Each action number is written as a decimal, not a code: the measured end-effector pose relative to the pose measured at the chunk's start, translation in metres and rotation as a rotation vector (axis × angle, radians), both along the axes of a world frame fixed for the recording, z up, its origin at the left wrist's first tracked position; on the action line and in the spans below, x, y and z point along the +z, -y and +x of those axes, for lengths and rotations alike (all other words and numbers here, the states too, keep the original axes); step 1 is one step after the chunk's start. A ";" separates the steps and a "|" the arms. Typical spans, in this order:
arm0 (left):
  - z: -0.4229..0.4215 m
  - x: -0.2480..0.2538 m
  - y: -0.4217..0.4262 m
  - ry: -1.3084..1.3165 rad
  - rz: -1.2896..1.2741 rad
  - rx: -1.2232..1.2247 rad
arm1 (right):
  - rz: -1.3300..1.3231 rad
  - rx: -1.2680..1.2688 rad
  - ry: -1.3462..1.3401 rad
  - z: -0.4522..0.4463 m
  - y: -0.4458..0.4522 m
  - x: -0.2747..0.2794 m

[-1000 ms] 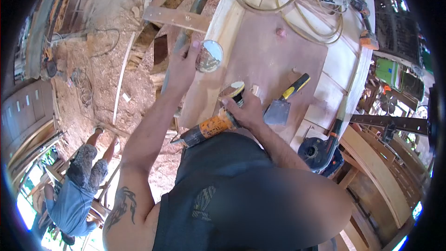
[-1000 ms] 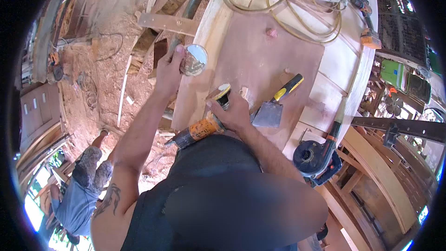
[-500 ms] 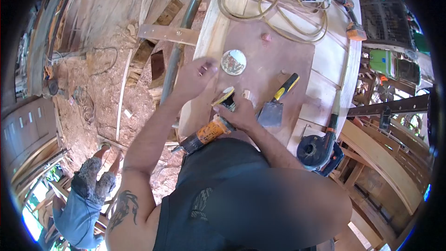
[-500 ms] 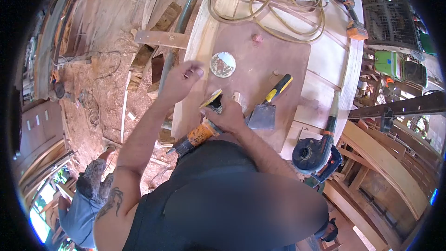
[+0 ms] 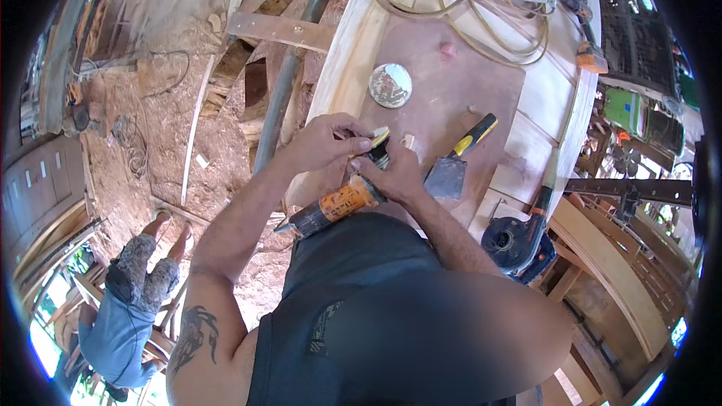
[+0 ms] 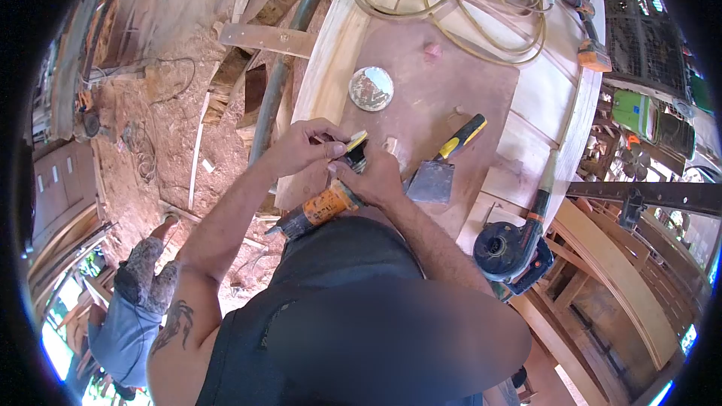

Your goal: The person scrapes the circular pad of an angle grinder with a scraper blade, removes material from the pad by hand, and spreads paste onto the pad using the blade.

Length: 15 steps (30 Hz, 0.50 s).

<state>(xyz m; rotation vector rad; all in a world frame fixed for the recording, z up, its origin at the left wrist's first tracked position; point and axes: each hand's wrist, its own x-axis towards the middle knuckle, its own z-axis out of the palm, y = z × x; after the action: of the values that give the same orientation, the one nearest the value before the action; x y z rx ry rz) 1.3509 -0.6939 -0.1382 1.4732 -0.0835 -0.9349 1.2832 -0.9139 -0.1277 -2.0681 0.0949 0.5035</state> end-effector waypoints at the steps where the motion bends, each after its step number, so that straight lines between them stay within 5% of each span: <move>1: 0.002 -0.001 -0.001 -0.024 -0.004 0.000 | 0.017 -0.010 0.001 -0.001 0.000 -0.001; 8: 0.003 0.004 -0.003 0.074 0.108 0.067 | -0.038 0.010 0.017 0.004 -0.003 0.012; 15: 0.012 0.040 -0.002 0.244 0.192 -0.122 | -0.019 -0.005 0.037 0.002 -0.002 0.003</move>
<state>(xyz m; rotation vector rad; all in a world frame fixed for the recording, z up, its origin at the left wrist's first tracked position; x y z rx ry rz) 1.3629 -0.6924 -0.0980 1.7722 -0.2707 -0.8753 1.2848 -0.9118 -0.1243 -2.0943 0.0834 0.4630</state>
